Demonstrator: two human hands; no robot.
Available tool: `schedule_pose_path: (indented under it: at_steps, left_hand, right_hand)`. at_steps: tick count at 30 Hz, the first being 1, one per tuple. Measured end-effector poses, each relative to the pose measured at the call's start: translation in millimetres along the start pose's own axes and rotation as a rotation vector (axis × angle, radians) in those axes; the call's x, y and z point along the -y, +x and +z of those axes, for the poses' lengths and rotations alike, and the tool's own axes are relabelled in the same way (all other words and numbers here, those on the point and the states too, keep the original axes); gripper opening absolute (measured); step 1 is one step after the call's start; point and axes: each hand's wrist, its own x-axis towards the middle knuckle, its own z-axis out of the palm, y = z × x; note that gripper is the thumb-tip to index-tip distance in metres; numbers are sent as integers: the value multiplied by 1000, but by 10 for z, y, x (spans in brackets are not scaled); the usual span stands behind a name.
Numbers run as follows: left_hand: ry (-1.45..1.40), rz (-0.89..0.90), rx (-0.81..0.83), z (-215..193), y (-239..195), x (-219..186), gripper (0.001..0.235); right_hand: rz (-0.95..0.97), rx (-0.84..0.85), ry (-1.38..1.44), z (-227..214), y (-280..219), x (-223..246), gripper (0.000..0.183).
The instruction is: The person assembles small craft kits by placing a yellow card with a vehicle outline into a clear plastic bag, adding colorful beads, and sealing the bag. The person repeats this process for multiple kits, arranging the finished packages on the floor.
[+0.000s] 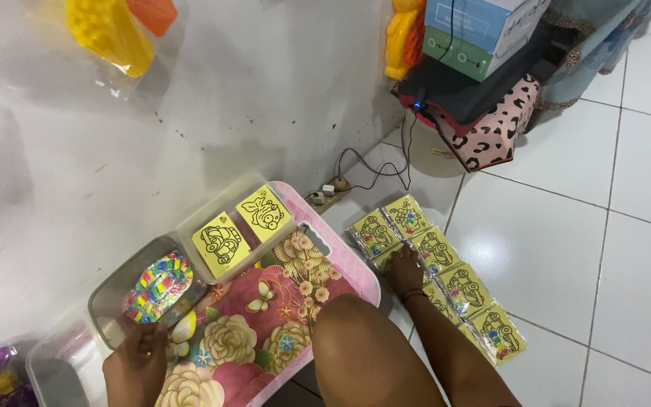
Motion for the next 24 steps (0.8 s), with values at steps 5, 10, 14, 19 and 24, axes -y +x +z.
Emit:
schedule_pose_path:
  at_steps: [5,10,14,19,24]
  left_hand:
    - [-21,-15,-4,-154,-81,-124,34]
    - [-86,82,-83,-209,-89,29,29]
    - [-148,25,-91,-322,-117,65,39]
    - [-336,5,-123,-576,-269,66,40]
    - [-496,-19,-180,-724,-279,279,31]
  right_hand:
    - [-16,-9,-12,-154,-16,6,44]
    - [47,38,7,-1011,-119,403,17]
    - [17,-104,328,-1648,-118,798,13]
    - [-331,-130,427,-2397,-302,1554,18]
    - [-582,-52,419,-3187,-1009,2610,18]
